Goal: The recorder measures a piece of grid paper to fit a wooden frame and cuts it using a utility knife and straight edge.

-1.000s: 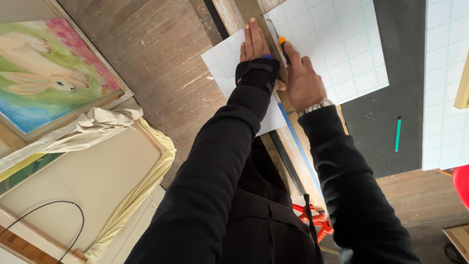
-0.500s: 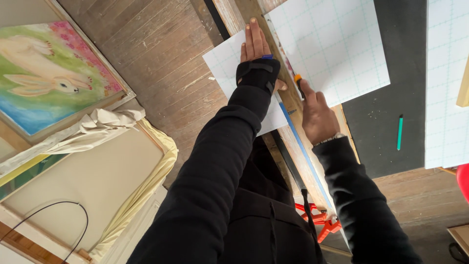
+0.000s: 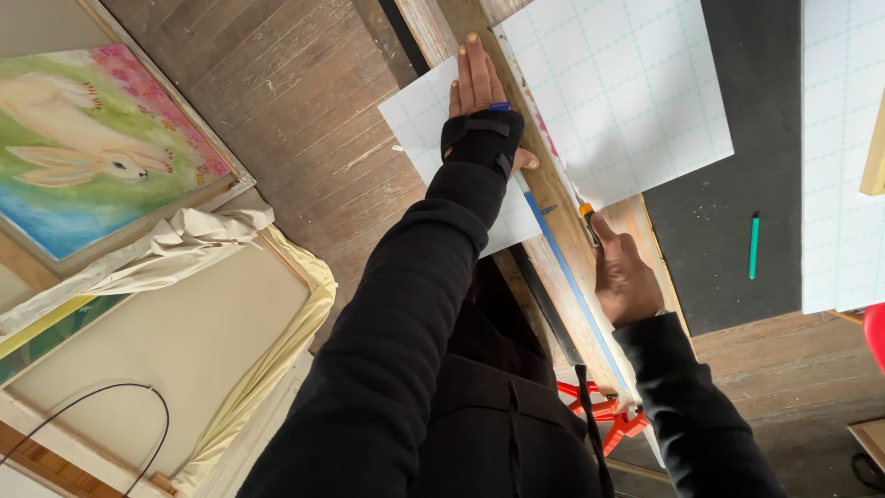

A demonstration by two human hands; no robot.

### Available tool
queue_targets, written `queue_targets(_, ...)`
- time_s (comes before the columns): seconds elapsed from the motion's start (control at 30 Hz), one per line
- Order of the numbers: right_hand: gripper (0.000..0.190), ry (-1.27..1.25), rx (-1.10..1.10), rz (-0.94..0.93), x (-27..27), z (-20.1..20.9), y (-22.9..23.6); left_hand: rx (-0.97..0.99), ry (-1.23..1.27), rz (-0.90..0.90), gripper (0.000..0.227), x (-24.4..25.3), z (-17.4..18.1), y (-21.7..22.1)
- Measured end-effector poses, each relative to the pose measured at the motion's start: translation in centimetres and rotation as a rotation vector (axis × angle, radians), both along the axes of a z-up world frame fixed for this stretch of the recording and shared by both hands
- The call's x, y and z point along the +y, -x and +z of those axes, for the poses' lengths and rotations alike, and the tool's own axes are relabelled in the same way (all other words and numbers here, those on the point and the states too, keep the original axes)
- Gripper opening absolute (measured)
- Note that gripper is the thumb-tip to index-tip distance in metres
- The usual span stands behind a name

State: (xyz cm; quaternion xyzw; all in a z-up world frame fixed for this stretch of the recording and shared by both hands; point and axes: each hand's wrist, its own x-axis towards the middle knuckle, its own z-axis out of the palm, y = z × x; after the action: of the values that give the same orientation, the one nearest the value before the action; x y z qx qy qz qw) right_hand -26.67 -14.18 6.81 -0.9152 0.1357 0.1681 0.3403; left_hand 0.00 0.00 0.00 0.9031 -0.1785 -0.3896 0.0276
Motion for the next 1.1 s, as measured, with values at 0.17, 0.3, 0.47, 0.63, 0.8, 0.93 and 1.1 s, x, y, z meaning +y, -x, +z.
queue_targets(0.17, 0.080, -0.006, -0.006, -0.009, -0.1, 0.9, 1.1, 0.015, -0.023, -0.008, 0.164, -0.2, -0.1, -0.1)
queue_targets(0.3, 0.078, 0.004, 0.003, 0.019, -0.4, 0.6, 2.3, 0.015, -0.028, -0.007, 0.164, -0.1, 0.0, -0.1)
queue_targets(0.47, 0.077, 0.017, -0.003, 0.021, -0.4, 1.2, 3.1, -0.006, -0.005, 0.003, 0.164, -0.1, -0.6, 0.1)
queue_targets(0.63, 0.075, 0.044, 0.020, 0.009, -0.4, 1.1, 4.4, -0.027, -0.002, 0.001, 0.164, 0.1, -0.4, 0.2)
queue_targets(0.8, 0.077, 0.036, 0.067, 0.005, -0.6, 1.4, 5.1, -0.008, -0.029, -0.020, 0.165, -0.1, -0.2, 0.2)
queue_targets(0.93, 0.080, 0.033, 0.068, 0.020, -0.9, 1.0, 5.7, -0.022, -0.038, -0.030, 0.164, 0.0, -0.2, 0.1)
queue_targets(1.1, 0.077, 0.019, 0.124, 0.010, -1.3, 0.9, 7.8, -0.023, -0.043, -0.037, 0.164, -0.1, -0.5, 0.2)
